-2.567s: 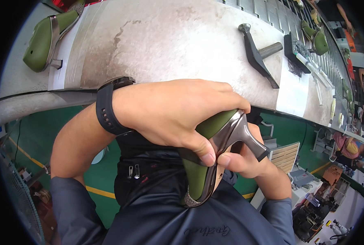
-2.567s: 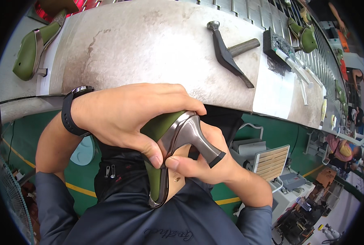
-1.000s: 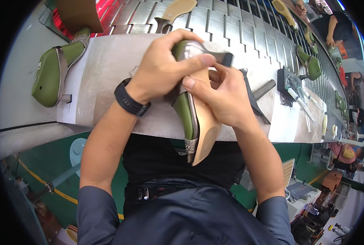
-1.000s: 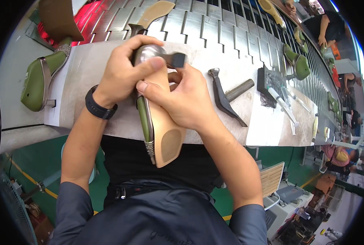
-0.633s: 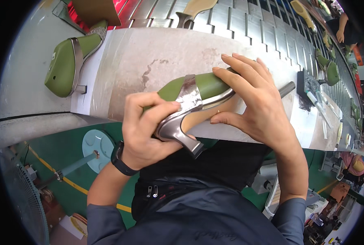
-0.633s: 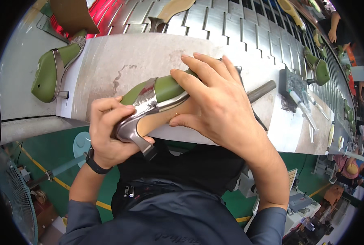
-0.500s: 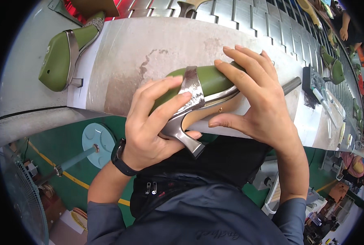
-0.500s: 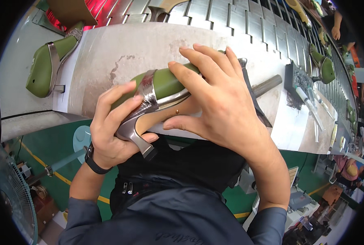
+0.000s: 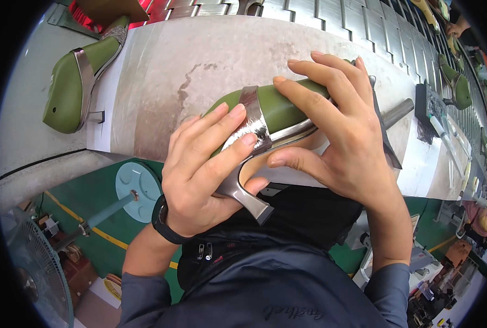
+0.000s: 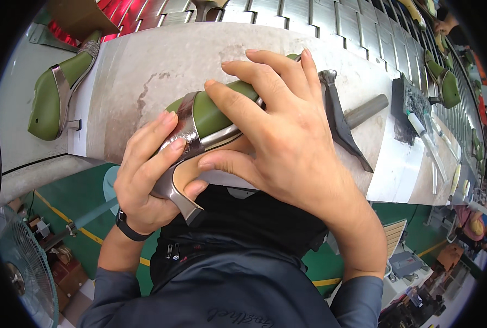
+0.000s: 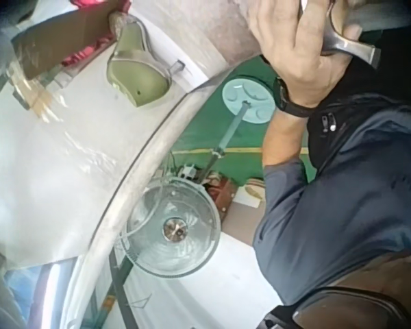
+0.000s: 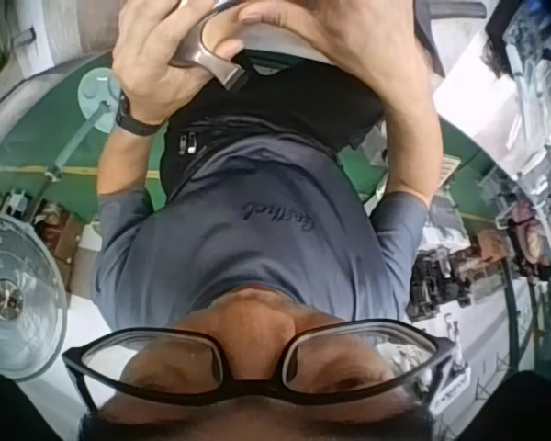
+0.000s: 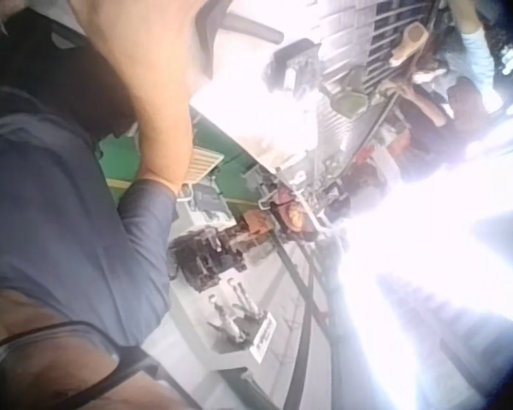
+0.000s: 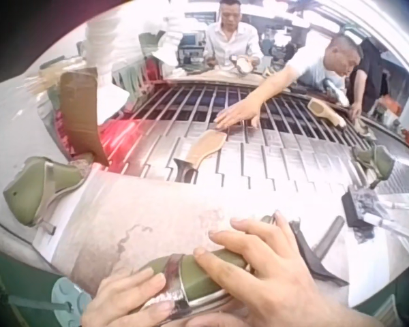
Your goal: The person assembles high-heeled shoes by pressing soles onto shoe uppers on lasts, tapping the edges with a hammer, and applying adhesive along the seams using a syringe.
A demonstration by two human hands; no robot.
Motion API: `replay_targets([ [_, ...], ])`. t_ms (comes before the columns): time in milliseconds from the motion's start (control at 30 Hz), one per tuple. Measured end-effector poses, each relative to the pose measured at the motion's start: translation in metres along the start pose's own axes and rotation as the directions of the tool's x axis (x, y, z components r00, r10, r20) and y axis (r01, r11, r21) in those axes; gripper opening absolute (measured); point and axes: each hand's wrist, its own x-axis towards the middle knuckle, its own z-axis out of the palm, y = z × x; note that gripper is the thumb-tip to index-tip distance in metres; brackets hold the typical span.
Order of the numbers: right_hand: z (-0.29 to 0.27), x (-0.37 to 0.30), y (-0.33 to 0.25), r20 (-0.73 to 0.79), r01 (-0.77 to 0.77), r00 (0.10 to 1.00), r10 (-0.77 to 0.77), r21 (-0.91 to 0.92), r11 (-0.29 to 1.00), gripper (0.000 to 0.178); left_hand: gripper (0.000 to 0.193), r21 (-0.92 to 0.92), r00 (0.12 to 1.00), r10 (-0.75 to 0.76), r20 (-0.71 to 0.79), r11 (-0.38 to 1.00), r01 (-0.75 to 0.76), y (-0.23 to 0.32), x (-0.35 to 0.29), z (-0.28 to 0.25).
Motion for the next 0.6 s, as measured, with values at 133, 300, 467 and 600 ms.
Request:
replay_targets([
  [133, -0.003, 0.002, -0.003, 0.033, -0.037, 0.999, 0.036, 0.035, 0.999, 0.074, 0.061, 0.006, 1.0, -0.003, 0.004, 1.0, 0.003, 0.002, -0.004, 0.004],
  [300, -0.008, 0.008, -0.006, 0.083, -0.063, 0.995, 0.057, 0.066, 0.996, 0.068, 0.05, 0.015, 0.995, -0.07, -0.071, 0.997, 0.072, 0.008, -0.007, 0.01],
  [467, -0.008, 0.017, -0.009, 0.123, -0.113, 0.987, 0.101, 0.095, 0.989, 0.066, 0.055, 0.033, 0.998, -0.067, -0.017, 0.997, 0.068, 0.006, -0.008, 0.005],
  [600, -0.006, 0.017, -0.009, 0.064, -0.089, 0.994, 0.085, 0.063, 0.994, 0.069, 0.06, 0.053, 0.999, -0.047, 0.014, 0.998, 0.046, 0.008, -0.005, 0.004],
])
